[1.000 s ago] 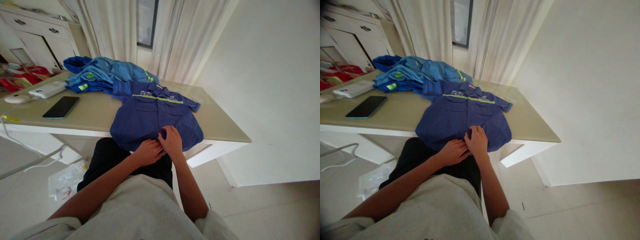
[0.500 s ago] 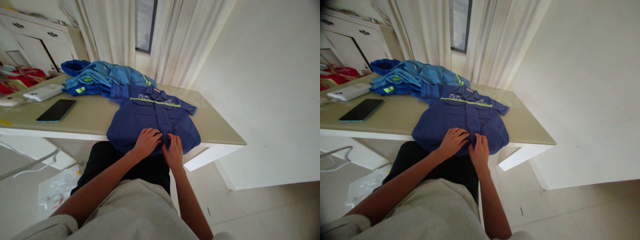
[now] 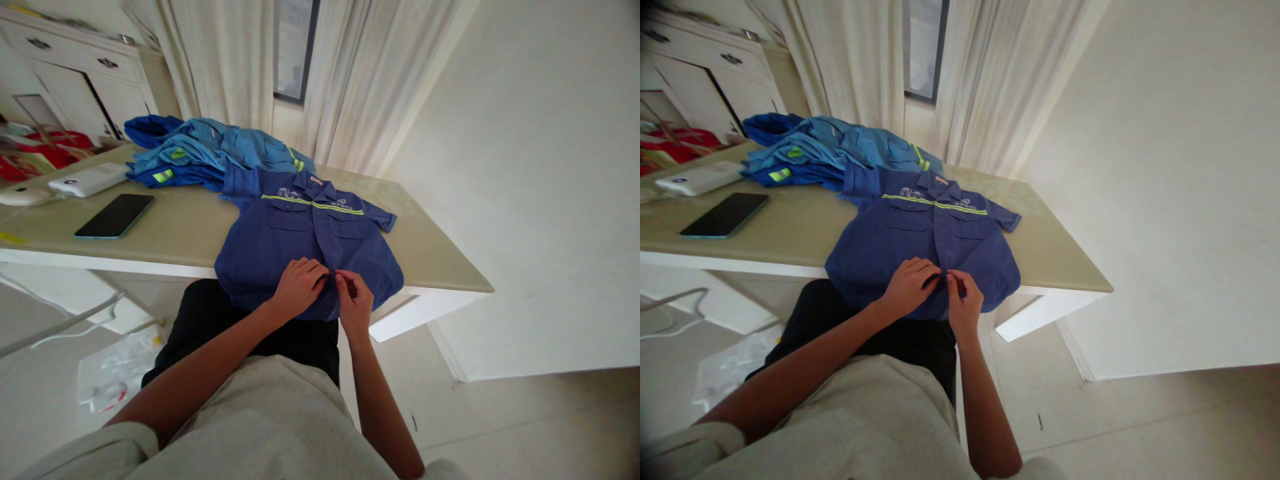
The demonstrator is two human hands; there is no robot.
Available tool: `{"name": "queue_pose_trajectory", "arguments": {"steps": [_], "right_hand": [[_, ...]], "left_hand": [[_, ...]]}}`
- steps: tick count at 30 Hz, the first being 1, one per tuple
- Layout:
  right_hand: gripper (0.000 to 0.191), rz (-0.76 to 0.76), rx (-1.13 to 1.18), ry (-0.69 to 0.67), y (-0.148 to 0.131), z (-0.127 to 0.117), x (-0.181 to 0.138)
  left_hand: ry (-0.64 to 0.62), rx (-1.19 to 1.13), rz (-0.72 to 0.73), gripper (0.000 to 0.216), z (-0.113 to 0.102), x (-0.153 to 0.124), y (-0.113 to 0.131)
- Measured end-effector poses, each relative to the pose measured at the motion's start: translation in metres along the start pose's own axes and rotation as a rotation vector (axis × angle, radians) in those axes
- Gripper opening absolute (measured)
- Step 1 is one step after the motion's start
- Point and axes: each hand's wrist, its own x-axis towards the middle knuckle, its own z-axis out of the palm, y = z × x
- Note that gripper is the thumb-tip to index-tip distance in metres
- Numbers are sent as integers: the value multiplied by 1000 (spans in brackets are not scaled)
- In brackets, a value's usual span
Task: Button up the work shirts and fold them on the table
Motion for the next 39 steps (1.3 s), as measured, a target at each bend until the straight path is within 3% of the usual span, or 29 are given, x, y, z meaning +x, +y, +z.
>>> {"name": "queue_pose_trajectory", "arguments": {"steps": [4,8,13,21,28,33,39], "right_hand": [[25,-129,-226,-58,1,1,-4],[34,-163,-355,-37,6,3,-6],[25,-151,-419,32,5,6,-8],[33,-92,-403,82,3,5,-10],[26,-98,-399,37,6,7,-7],[37,-89,-327,17,5,7,-9],[35,-103,-199,-42,6,3,-17]], "left_hand": [[-2,-5,1,19,1,-4,-3],[-26,-19,39,32,1,-6,-5],[-86,62,124,44,1,-10,-8],[-116,105,170,33,0,-12,-10],[-135,124,198,44,-1,-13,-8],[-91,106,153,26,2,-13,-8],[-61,18,115,16,0,-11,-8]]}}
